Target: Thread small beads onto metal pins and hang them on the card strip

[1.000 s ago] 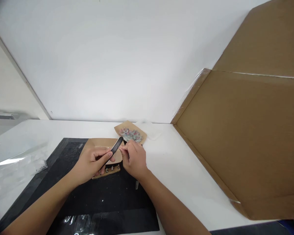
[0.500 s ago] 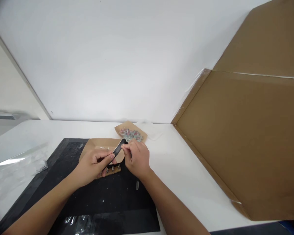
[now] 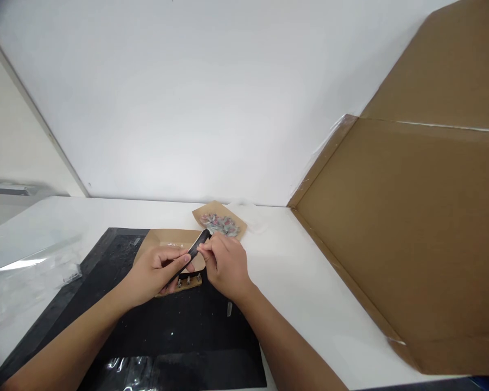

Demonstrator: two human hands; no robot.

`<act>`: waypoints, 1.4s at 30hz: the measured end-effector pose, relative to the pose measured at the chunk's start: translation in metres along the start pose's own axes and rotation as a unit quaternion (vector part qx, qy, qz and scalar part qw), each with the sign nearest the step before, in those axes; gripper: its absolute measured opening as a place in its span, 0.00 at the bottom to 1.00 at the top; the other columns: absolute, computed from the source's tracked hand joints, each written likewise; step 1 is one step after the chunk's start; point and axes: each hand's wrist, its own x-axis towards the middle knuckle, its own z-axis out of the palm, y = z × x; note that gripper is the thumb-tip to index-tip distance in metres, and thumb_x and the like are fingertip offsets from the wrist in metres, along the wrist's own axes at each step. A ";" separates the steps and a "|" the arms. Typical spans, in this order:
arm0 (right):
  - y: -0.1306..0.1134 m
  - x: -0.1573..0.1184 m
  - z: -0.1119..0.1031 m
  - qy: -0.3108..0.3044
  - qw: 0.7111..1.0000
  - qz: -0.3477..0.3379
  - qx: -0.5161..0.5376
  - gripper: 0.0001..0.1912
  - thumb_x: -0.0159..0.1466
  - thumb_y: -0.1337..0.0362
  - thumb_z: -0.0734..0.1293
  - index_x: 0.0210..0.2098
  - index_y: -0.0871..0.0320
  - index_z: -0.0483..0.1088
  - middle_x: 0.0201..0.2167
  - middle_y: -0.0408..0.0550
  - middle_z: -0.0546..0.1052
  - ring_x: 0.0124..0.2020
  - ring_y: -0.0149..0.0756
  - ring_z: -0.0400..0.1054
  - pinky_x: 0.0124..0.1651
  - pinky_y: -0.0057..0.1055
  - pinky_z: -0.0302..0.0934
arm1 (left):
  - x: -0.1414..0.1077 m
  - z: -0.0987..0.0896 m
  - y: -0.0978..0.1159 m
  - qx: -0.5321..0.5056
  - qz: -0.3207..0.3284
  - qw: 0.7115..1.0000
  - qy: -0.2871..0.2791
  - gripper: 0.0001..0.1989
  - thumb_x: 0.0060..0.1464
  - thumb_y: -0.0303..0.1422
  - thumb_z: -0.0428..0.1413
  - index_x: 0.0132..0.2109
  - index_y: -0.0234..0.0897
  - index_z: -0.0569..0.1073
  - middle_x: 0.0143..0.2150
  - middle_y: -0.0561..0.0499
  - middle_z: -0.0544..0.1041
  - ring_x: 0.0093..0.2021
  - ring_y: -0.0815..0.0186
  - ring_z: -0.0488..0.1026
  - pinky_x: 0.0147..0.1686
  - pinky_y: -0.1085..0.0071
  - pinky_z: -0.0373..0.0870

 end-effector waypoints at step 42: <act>0.000 0.001 0.002 0.028 0.999 0.034 -0.019 0.10 0.75 0.64 0.64 0.35 0.55 0.69 0.28 0.42 0.73 0.32 0.36 0.69 0.44 0.38 0.55 | 0.000 0.000 -0.001 0.089 0.047 0.995 0.017 0.20 0.70 0.45 0.51 0.37 0.37 0.79 0.18 0.57 0.71 0.16 0.71 0.69 0.21 0.76 0.65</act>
